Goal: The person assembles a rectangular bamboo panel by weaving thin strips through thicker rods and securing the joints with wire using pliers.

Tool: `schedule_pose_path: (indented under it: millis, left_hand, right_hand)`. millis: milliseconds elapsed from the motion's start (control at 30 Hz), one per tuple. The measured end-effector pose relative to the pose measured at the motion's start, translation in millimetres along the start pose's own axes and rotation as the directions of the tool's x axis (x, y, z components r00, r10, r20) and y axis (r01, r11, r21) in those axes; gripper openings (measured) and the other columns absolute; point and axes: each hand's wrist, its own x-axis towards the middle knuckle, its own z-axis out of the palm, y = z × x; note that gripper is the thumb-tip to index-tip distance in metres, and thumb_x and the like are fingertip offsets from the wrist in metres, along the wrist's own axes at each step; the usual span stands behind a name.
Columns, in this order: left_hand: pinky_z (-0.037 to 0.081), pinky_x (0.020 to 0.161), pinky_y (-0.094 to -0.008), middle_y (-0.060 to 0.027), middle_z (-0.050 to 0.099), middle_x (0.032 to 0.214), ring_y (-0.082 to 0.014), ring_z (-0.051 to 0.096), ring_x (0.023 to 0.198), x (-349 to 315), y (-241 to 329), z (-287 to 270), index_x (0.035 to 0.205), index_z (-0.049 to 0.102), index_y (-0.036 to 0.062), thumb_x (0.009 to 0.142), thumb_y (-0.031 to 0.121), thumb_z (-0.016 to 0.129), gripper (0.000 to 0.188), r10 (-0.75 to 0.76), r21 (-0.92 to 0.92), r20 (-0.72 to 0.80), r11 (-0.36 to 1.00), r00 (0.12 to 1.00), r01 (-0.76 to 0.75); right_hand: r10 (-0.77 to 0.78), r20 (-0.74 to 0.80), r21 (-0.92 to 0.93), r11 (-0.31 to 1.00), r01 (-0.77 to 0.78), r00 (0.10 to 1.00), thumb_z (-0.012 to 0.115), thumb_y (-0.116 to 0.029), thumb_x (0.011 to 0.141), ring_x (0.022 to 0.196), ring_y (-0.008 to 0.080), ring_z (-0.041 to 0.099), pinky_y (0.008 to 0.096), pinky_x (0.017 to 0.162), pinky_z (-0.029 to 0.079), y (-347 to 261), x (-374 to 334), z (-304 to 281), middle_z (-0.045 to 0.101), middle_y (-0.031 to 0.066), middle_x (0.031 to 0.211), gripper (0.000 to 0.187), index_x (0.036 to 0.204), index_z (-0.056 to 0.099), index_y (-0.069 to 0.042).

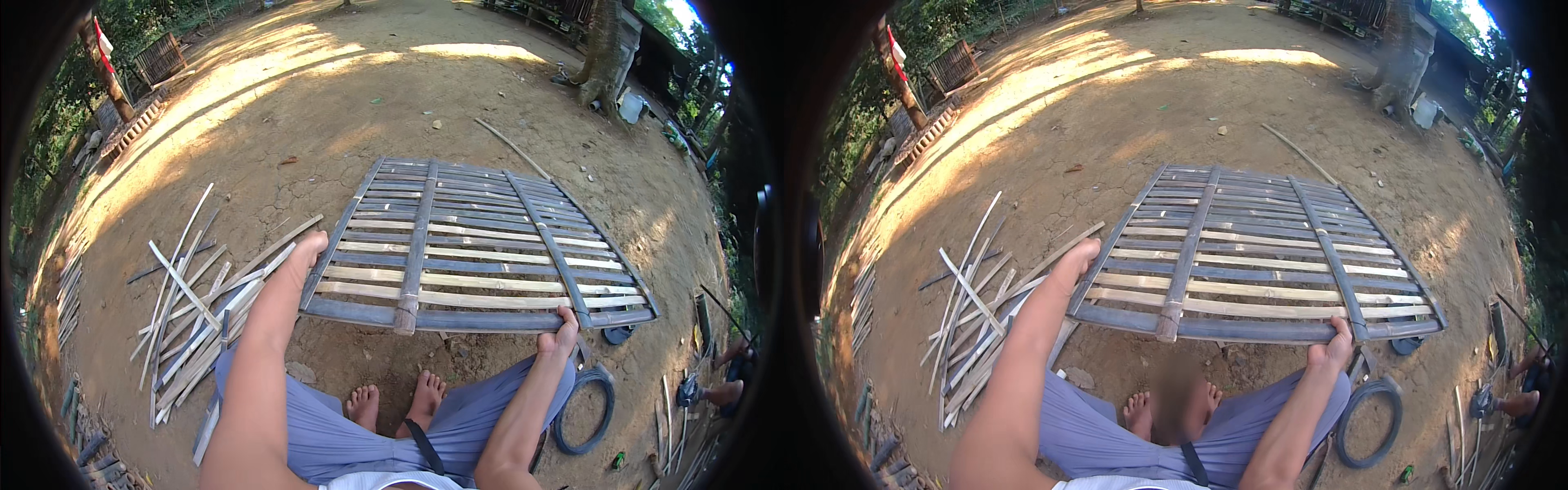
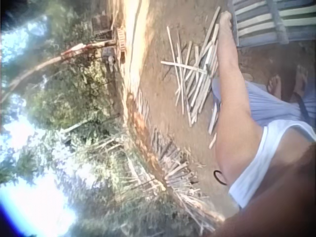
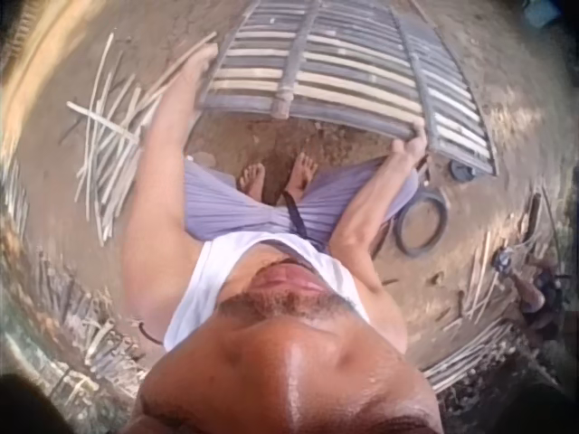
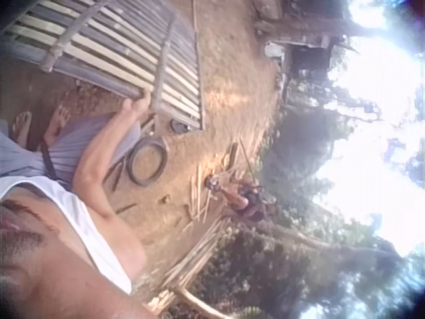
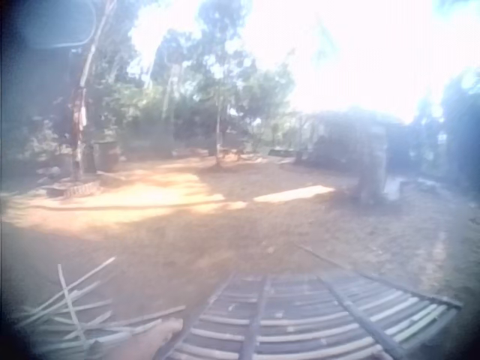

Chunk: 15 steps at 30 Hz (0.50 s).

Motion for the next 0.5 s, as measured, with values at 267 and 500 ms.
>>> schedule_pose_path:
  millis: [267, 500]
  left_hand:
    - [0.050, 0.097, -0.0467, -0.0298, 0.057, 0.135, -0.0345, 0.061, 0.120, 4, 5, 78, 0.132, 0.052, -0.0152, 0.109, 0.036, 0.032, 0.059, -0.026, -0.100, 0.056, 0.995, 0.998, 0.032]
    - [0.046, 0.100, -0.0410, -0.0233, 0.060, 0.134, -0.0276, 0.060, 0.119, -61, -43, 65, 0.130, 0.056, -0.0105, 0.109, 0.039, 0.036, 0.058, -0.120, -0.176, 0.034, 0.977, 0.992, 0.124]
  right_hand:
    - [-0.135, 0.064, 0.117, 0.985, 0.127, 0.989, 0.047, 0.010, 0.084, 0.134, 0.0343, 0.049, 0.0639, 0.113, 0.041, -32, -14, 15, 0.050, 0.0241, 0.137, 0.055, 0.139, 0.044, 0.005]
    - [-0.189, 0.237, 0.093, 0.981, 0.172, 0.953, 0.046, 0.012, 0.084, 0.139, 0.0379, 0.044, 0.0612, 0.113, 0.044, -43, -33, 35, 0.041, 0.0276, 0.148, 0.060, 0.144, 0.039, 0.006]
